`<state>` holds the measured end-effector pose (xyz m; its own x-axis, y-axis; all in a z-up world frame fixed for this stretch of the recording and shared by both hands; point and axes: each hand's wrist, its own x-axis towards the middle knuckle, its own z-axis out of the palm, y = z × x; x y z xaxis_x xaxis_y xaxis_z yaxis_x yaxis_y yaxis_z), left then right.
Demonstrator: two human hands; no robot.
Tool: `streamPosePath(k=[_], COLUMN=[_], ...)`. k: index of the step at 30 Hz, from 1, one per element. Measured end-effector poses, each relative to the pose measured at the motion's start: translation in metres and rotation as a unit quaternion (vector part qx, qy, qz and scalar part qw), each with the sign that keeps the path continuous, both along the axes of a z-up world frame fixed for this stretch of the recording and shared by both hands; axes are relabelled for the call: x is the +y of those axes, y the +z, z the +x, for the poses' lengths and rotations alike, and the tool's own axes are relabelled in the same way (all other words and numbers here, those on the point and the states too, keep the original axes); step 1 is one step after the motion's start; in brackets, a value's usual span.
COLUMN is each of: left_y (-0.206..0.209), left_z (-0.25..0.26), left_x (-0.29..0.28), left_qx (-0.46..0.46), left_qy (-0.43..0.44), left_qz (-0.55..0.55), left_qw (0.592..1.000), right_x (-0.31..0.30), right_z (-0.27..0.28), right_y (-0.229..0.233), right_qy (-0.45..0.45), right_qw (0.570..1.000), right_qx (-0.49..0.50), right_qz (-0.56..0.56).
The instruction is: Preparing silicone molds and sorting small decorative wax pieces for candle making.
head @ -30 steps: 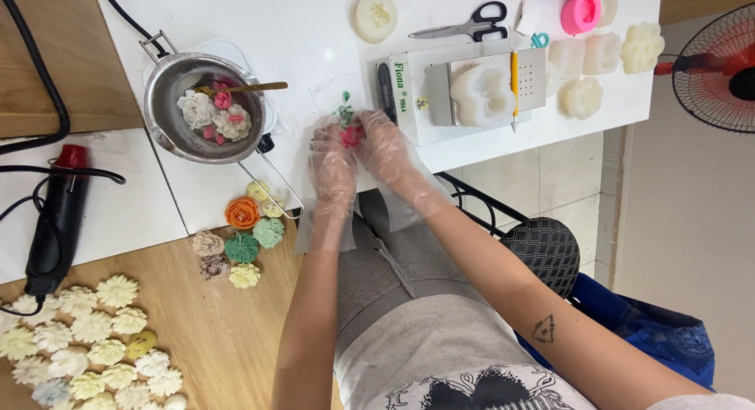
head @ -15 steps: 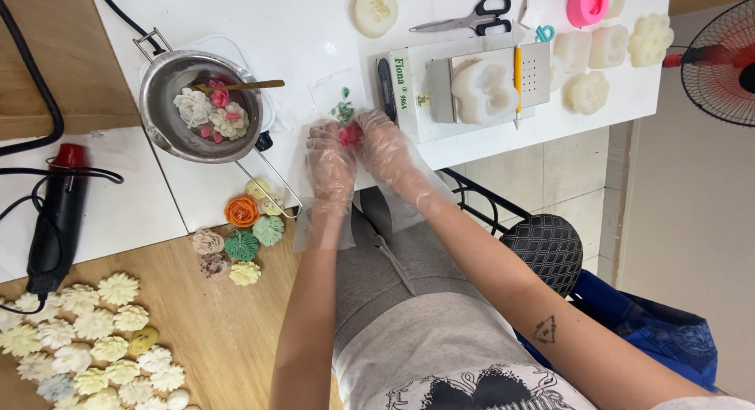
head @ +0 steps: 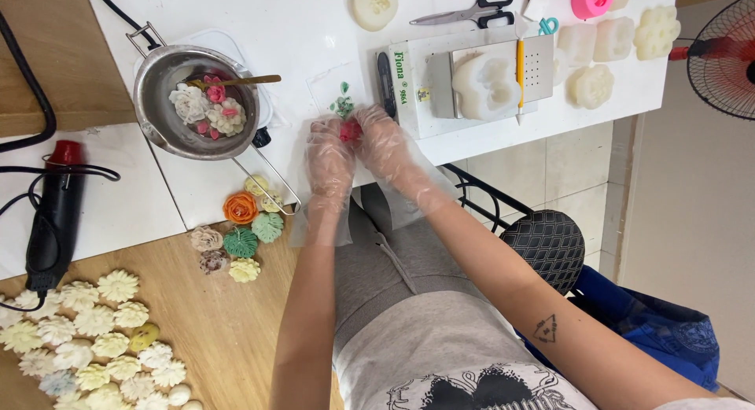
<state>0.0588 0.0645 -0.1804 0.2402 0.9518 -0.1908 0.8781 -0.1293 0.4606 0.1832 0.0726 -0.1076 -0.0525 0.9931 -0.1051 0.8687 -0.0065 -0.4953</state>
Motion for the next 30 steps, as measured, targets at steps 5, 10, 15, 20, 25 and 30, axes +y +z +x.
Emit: streamPosePath(k=[5,10,15,20,25,30], left_y=[0.028,0.012,0.02,0.045,0.053,0.058], left_z=[-0.007,-0.005,-0.008,-0.014,-0.015,-0.015], left_x=[0.011,0.005,0.005,0.014,0.01,0.005], left_qx=[-0.101,-0.132,-0.153,-0.202,-0.257,-0.31], left_qy=[0.024,0.026,0.031,0.042,0.035,0.087], left_qz=[-0.071,-0.039,0.005,-0.093,-0.056,-0.101], left_qw=[0.992,0.99,0.988,0.974,0.964,0.941], right_x=[-0.001,0.0,0.004,0.005,0.006,0.004], right_z=[-0.001,0.0,-0.001,-0.002,-0.001,0.001], right_y=[0.0,-0.004,-0.004,0.017,0.024,0.024], right_qy=[-0.007,-0.001,-0.014,-0.014,-0.006,-0.009], right_qw=[1.0,0.999,0.996,0.992,0.991,0.993], right_qx=[0.021,0.039,0.018,0.04,0.033,0.036], right_qz=[-0.022,-0.013,-0.089,-0.117,-0.127,-0.116])
